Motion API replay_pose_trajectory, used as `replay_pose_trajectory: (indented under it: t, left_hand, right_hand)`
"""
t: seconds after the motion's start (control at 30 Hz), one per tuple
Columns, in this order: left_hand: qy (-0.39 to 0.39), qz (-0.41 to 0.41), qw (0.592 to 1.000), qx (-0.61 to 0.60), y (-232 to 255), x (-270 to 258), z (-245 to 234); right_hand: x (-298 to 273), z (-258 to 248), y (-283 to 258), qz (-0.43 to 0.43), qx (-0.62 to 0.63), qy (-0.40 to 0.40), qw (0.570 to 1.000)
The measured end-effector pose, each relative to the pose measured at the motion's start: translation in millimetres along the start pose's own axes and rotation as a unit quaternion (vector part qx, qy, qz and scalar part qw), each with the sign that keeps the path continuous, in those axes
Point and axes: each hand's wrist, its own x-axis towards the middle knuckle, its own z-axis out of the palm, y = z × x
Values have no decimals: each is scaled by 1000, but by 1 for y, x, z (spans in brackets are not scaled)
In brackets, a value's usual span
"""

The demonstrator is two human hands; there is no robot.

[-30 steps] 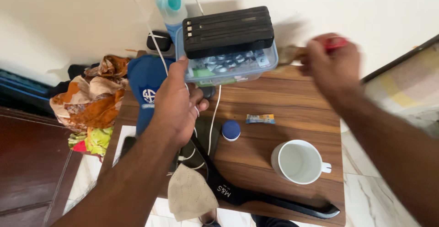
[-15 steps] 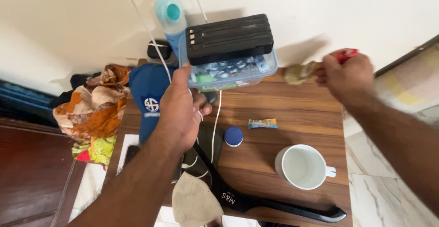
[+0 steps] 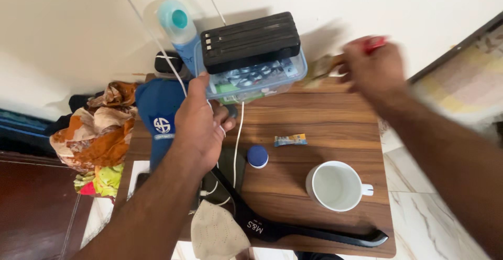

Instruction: The person uses a paintbrush to dust a black power bank, a clear plastic container, and a white plastic jar on a wooden table. The person also briefly handles a white face mask and a white mug during the cleaning process.

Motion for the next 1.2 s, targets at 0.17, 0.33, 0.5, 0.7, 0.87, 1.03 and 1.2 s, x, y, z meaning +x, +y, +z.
replay_pose_trajectory:
  t: [0.17,0.33,0.5,0.7,0.87,1.03,1.2]
  left_hand:
    - [9,-3,1000,-6,-5,-3,10]
    - [-13,10,1000,4,-6,-7,15]
    - [-44,28,999,-11,-2,-13,19]
    - [-14,32,999,-20,3,-20,26]
    - [5,22,1000,-11,8,-25,31]
    - [20,19,1000,-1,7,-30,34]
    - [11,29,999,-11,6,-33,35]
  right_hand:
    - [-12,46,10,76,38,-112,990]
    - [-9,0,45,114,-68,6,991]
    - [-22,-78,50,20,-492,155,856]
    - [-34,-27,21,-46,-104,38,993]
    - [-48,38,9,80,5,-83,993]
    - [-47,-22,41,116,-207,-36,971]
    - [-43,-97,35,154,-488,64,857]
